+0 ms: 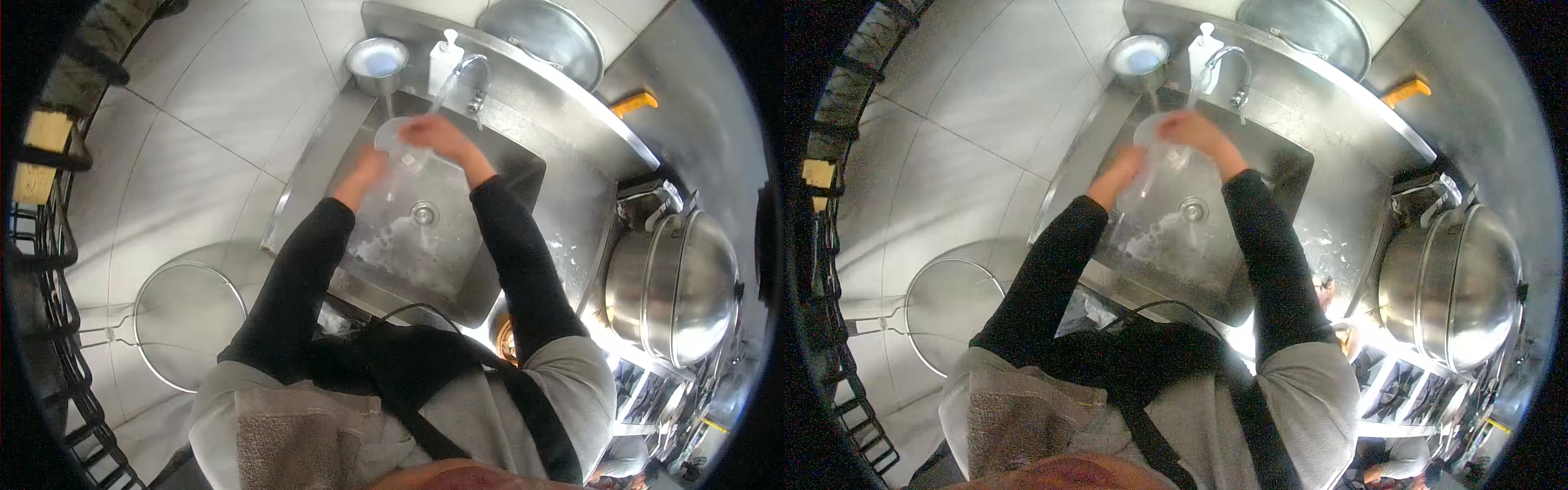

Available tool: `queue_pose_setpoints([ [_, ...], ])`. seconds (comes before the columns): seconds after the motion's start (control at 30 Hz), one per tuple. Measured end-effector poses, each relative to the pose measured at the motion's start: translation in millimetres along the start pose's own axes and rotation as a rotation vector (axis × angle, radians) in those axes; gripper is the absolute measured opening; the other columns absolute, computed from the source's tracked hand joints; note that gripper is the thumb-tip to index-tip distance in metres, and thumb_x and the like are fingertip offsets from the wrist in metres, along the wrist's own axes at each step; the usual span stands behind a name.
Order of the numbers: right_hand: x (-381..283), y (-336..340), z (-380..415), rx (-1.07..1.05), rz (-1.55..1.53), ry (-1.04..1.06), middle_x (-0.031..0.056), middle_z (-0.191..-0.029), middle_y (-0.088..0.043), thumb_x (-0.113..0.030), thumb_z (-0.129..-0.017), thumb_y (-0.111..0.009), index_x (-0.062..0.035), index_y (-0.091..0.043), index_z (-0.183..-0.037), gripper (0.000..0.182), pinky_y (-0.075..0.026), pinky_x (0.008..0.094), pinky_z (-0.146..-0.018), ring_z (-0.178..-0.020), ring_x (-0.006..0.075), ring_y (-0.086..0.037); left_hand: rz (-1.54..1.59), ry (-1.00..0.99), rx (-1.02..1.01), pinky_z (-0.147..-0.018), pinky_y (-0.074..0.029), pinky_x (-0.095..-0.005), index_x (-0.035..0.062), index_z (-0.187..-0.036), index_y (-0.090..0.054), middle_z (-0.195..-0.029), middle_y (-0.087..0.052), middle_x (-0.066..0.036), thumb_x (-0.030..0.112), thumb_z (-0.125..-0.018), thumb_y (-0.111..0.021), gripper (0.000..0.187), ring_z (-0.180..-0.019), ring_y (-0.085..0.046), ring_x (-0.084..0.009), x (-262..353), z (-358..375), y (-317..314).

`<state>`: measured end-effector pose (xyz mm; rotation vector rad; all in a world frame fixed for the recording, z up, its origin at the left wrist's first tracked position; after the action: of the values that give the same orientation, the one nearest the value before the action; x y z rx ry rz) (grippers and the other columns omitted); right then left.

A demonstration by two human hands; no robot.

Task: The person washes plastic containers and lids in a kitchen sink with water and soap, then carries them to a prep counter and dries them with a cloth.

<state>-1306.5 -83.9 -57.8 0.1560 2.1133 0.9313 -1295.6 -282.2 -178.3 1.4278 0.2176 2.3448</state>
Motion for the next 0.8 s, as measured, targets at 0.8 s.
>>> queue_pose_setpoints([
  [0.8, -13, 48, -119, 0.293, 0.242, -0.436, 0.0185, -0.097, -0.069, -0.02, -0.085, -0.056, -0.004, -0.066, -0.098, 0.023, -0.052, 0.0485, -0.078, -0.088, 0.0342, -0.067, 0.046, -0.13, 0.039, -0.051, -0.043, -0.0254, 0.0125, -0.141, -0.046, -0.077, -0.062, -0.001, 0.011, -0.085, -0.064, 0.059, -0.058, -0.053, -0.0104, 65, 75, 30],
])
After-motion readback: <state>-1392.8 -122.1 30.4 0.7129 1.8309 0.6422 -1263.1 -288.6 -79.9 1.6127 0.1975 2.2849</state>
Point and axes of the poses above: each hand's wrist, its own z-axis away from the middle knuckle, its own y-axis out of the back of the hand, x = y × z, the point moved 4 cm from there along -z, towards the middle knuckle
